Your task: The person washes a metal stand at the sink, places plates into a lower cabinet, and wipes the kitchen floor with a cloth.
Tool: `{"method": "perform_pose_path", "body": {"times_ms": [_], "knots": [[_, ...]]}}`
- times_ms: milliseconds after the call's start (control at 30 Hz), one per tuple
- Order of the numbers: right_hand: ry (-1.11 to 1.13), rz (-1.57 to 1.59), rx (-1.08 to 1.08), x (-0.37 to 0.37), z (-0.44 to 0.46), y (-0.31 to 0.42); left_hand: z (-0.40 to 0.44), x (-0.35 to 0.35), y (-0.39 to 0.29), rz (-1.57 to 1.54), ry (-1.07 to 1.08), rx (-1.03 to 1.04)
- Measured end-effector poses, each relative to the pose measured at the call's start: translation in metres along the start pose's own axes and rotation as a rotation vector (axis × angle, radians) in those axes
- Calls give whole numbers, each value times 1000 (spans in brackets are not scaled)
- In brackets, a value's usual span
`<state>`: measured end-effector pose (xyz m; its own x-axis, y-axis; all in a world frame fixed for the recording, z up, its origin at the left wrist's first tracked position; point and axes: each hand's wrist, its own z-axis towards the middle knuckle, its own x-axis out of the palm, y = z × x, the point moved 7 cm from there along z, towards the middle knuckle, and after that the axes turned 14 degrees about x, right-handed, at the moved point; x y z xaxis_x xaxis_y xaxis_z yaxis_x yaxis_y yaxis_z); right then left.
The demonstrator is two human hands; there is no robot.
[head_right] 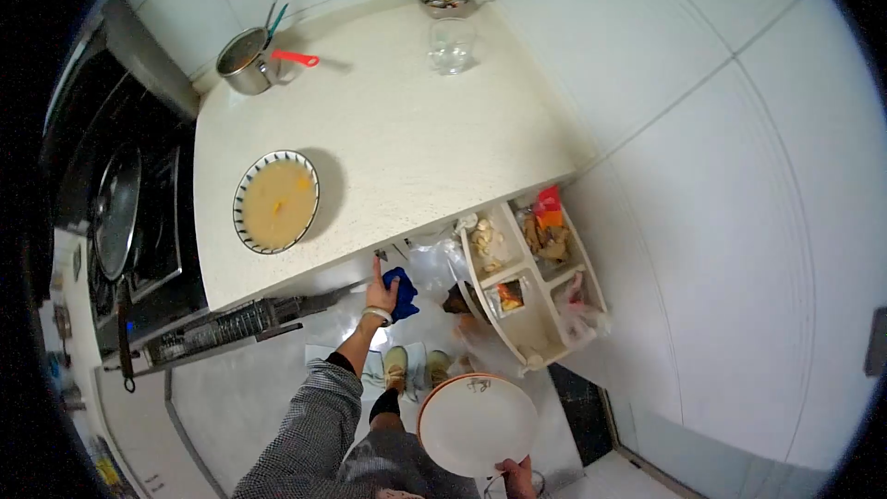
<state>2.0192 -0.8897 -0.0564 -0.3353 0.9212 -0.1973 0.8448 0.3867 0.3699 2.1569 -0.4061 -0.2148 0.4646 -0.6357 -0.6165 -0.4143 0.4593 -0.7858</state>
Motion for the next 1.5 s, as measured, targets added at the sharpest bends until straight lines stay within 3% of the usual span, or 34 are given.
{"method": "perform_pose_path", "body": {"times_ms": [67, 133, 267, 333, 400, 433, 500, 533, 600, 667, 800, 1000, 1067, 1133, 1300, 1500], "knots": [[31, -107, -37, 7, 17, 23, -6, 3, 7, 30, -38, 27], [85, 437, 60, 10, 34, 33, -30, 6, 14, 73, 33, 19], [179, 389, 38, 43, 22, 98, -135, 10, 34, 3, 160, 56], [235, 396, -9, 65, 25, 120, -196, 1, 42, 62, 225, -25], [302, 403, -64, 90, 31, 130, -273, 19, 109, 44, 324, -54], [309, 362, -95, 103, 36, 132, -290, -13, 83, -99, 225, 5], [332, 405, -126, 134, 57, 129, -331, -43, 78, 180, 244, 309], [346, 397, -135, 151, 70, 128, -340, -49, 84, 240, 225, 350], [462, 346, -79, 190, 95, 122, -340, -55, 104, 244, 179, 291], [472, 283, -109, 229, 125, 118, -336, -52, 124, 210, 118, 245], [733, 232, -219, 313, 175, 129, -325, -47, 149, 178, 14, 261], [713, 251, -399, 385, 235, 163, -305, -32, 179, 130, -106, 347], [741, 271, -502, 399, 243, 182, -298, -27, 188, 112, -131, 373], [935, 297, -466, 423, 249, 197, -292, -25, 194, 96, -150, 395], [893, 356, -574, 451, 242, 234, -281, -25, 205, 57, -178, 419], [855, 304, -654, 445, 234, 229, -266, -36, 203, 15, -184, 412]]}}
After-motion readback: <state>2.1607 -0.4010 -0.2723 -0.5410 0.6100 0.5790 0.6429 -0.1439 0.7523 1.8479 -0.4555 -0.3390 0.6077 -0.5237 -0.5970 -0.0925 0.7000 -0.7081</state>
